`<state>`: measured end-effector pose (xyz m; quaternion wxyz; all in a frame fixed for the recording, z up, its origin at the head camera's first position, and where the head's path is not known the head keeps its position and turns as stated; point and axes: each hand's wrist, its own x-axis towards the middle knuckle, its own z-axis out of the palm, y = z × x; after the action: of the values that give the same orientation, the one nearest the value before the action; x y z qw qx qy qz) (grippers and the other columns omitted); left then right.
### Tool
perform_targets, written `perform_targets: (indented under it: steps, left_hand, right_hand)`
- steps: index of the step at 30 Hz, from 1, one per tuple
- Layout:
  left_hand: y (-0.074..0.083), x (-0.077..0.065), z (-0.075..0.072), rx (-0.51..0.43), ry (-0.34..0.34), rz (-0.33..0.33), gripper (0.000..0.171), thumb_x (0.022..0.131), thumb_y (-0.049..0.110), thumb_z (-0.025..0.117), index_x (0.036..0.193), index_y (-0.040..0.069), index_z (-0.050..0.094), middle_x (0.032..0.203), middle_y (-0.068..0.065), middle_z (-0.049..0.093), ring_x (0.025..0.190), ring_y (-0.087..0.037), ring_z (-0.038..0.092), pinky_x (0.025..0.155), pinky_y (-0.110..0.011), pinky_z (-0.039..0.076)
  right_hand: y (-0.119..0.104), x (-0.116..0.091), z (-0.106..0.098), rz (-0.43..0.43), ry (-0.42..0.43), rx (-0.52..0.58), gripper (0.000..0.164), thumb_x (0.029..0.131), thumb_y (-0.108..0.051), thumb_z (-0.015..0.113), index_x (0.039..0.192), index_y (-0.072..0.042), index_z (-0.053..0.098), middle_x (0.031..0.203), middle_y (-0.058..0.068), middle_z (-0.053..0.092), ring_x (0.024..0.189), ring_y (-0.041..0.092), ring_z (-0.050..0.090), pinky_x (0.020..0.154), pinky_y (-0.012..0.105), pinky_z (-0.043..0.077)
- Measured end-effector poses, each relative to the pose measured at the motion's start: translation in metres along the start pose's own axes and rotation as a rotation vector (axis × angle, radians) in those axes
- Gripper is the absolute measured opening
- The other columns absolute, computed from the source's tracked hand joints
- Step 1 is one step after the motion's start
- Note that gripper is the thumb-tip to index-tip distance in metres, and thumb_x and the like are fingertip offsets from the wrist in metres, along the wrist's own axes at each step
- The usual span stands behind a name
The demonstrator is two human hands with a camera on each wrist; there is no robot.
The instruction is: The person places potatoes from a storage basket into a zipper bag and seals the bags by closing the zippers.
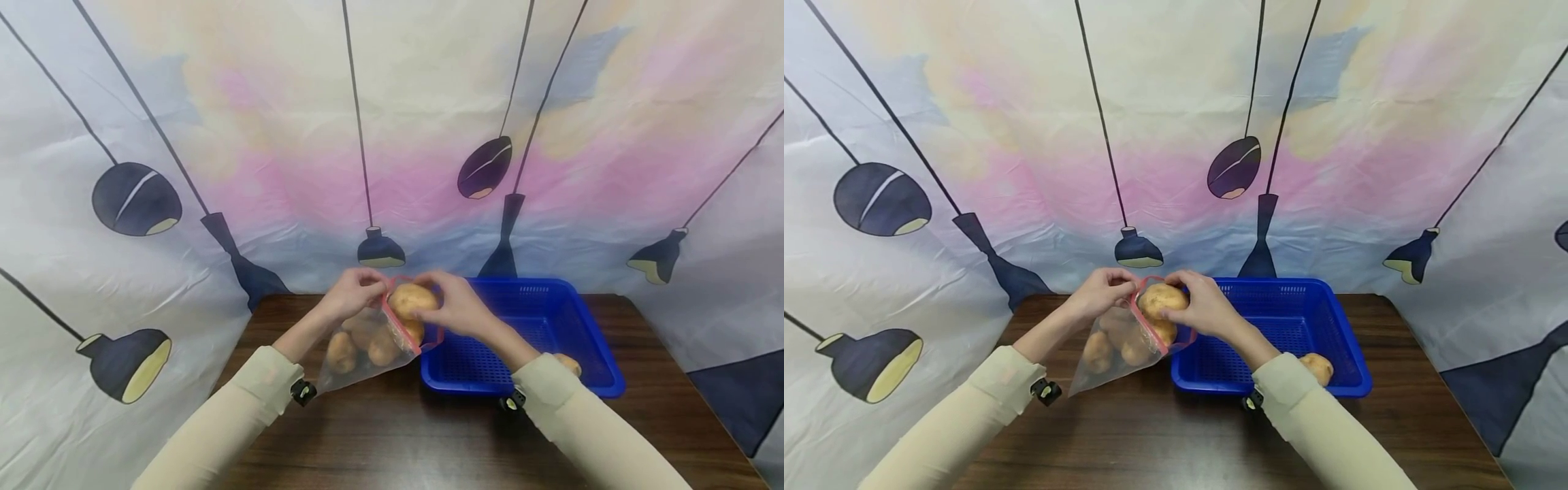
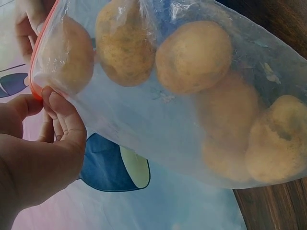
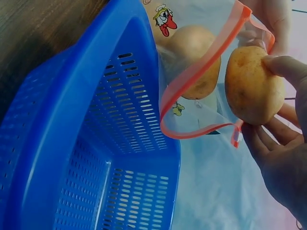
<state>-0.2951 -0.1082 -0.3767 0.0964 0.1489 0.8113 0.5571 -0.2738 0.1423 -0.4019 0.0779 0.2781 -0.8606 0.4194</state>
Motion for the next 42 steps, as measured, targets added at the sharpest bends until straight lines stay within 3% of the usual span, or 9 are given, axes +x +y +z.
perform_targets:
  steps: [7, 11, 17, 25, 30, 36, 42]
  left_hand:
    - [0.000, -0.002, 0.000, -0.004, -0.006, 0.005, 0.022, 0.102, 0.011, 0.066, 0.114, -0.005, 0.076, 0.094, -0.010, 0.076, 0.078, -0.016, 0.068, 0.073, -0.029, 0.060]
    - [0.000, -0.003, -0.002, -0.009, -0.005, 0.003, 0.022, 0.101, 0.010, 0.065, 0.114, -0.004, 0.075, 0.091, -0.010, 0.074, 0.077, -0.017, 0.068, 0.073, -0.030, 0.060]
    - [0.000, -0.002, -0.002, -0.041, -0.006, -0.003, 0.022, 0.102, 0.010, 0.066, 0.115, -0.006, 0.074, 0.098, -0.015, 0.075, 0.080, -0.019, 0.071, 0.077, -0.033, 0.064]
    - [-0.002, 0.001, 0.000, -0.041, -0.009, 0.004, 0.023, 0.102, 0.010, 0.066, 0.117, -0.007, 0.074, 0.104, -0.018, 0.076, 0.081, -0.018, 0.071, 0.078, -0.034, 0.064]
    - [-0.002, 0.000, -0.001, -0.056, -0.005, 0.004, 0.024, 0.102, 0.010, 0.066, 0.118, -0.008, 0.073, 0.103, -0.017, 0.076, 0.080, -0.017, 0.071, 0.077, -0.033, 0.064]
    - [-0.002, 0.001, 0.000, -0.040, -0.015, 0.008, 0.023, 0.102, 0.009, 0.066, 0.117, -0.007, 0.073, 0.099, -0.016, 0.075, 0.079, -0.017, 0.071, 0.077, -0.033, 0.064]
    - [-0.001, -0.001, 0.000, -0.033, -0.016, 0.003, 0.023, 0.102, 0.008, 0.065, 0.117, -0.007, 0.074, 0.095, -0.015, 0.074, 0.079, -0.018, 0.071, 0.076, -0.033, 0.064]
  right_hand:
    - [-0.004, 0.004, 0.010, 0.007, 0.022, -0.021, 0.051, 0.085, -0.027, 0.091, 0.128, -0.008, 0.070, 0.120, 0.005, 0.072, 0.107, 0.022, 0.066, 0.092, 0.047, 0.059]
    - [-0.006, 0.007, 0.016, 0.016, 0.041, -0.053, 0.048, 0.085, -0.028, 0.092, 0.123, -0.008, 0.070, 0.114, 0.004, 0.071, 0.101, 0.021, 0.065, 0.084, 0.042, 0.059]
    - [-0.010, 0.010, 0.021, 0.046, 0.077, -0.060, 0.045, 0.085, -0.029, 0.091, 0.120, -0.010, 0.069, 0.111, 0.002, 0.070, 0.092, 0.018, 0.063, 0.074, 0.034, 0.057]
    - [-0.012, 0.009, 0.025, 0.064, 0.123, -0.070, 0.045, 0.087, -0.034, 0.090, 0.119, -0.012, 0.068, 0.112, 0.003, 0.070, 0.089, 0.019, 0.062, 0.070, 0.035, 0.056]
    - [-0.004, 0.002, 0.019, 0.077, 0.117, 0.033, 0.048, 0.089, -0.032, 0.088, 0.126, -0.010, 0.067, 0.119, 0.003, 0.069, 0.098, 0.020, 0.070, 0.080, 0.037, 0.064]
    - [0.013, -0.013, 0.004, 0.072, 0.159, 0.118, 0.045, 0.097, -0.029, 0.081, 0.128, -0.001, 0.066, 0.121, 0.014, 0.070, 0.109, 0.032, 0.072, 0.089, 0.045, 0.064]
    - [0.033, -0.029, -0.004, 0.189, 0.128, 0.122, 0.046, 0.101, -0.036, 0.075, 0.131, -0.002, 0.067, 0.127, 0.013, 0.070, 0.118, 0.033, 0.069, 0.096, 0.048, 0.060]
